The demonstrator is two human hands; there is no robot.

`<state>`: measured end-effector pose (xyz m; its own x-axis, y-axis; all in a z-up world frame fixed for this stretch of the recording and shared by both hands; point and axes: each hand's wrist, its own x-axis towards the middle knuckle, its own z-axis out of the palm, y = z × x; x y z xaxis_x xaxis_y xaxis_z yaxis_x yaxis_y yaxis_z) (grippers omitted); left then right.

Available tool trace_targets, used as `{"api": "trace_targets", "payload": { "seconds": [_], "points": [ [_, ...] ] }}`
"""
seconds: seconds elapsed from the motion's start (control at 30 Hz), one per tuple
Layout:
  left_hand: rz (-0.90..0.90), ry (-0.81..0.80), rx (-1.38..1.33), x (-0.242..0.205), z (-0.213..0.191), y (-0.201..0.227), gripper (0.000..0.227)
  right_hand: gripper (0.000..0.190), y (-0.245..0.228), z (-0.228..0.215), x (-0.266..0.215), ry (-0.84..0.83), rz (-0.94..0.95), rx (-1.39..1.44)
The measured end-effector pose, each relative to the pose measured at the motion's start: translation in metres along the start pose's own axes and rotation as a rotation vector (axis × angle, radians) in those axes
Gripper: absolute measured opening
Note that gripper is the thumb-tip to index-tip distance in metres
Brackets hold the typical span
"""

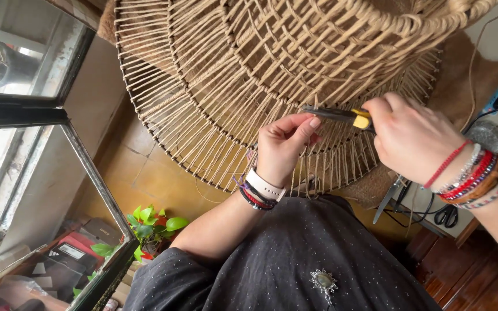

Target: Assembling and detailing a wicker lampshade using various hand tools and adhesives

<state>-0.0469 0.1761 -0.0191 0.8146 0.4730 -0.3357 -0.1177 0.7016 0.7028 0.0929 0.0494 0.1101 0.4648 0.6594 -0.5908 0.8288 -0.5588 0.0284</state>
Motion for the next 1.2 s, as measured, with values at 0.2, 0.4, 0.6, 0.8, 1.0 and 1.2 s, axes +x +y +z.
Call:
{"api": "trace_targets", "payload": {
  "seconds": [0.2, 0.4, 0.6, 0.8, 1.0, 1.2],
  "points": [
    [0.031, -0.050, 0.039, 0.000, 0.007, 0.003, 0.013, 0.017, -0.001, -0.007, -0.003, 0.008, 0.066, -0.126],
    [0.367, -0.127, 0.658, -0.004, 0.022, 0.014, 0.010, 0.054, 0.041, 0.036, -0.021, 0.177, -0.005, 0.252],
    [0.685, -0.326, 1.502, -0.008, 0.052, 0.003, 0.036, 0.040, 0.099, 0.238, -0.080, 0.367, 0.519, 0.377],
    [0.408, -0.645, 1.749, -0.039, 0.079, -0.066, 0.017, 0.071, 0.058, 0.408, -0.066, -0.114, 0.857, 0.871],
    [0.357, -0.787, 1.843, -0.048, 0.072, -0.241, 0.016, 0.063, 0.032, 0.474, -0.040, 0.280, 0.982, 0.778],
    [0.633, -0.660, 1.884, 0.004, 0.072, -0.405, 0.027, 0.056, 0.040, 0.445, -0.046, 0.348, 0.962, 0.699]
  ]
}}
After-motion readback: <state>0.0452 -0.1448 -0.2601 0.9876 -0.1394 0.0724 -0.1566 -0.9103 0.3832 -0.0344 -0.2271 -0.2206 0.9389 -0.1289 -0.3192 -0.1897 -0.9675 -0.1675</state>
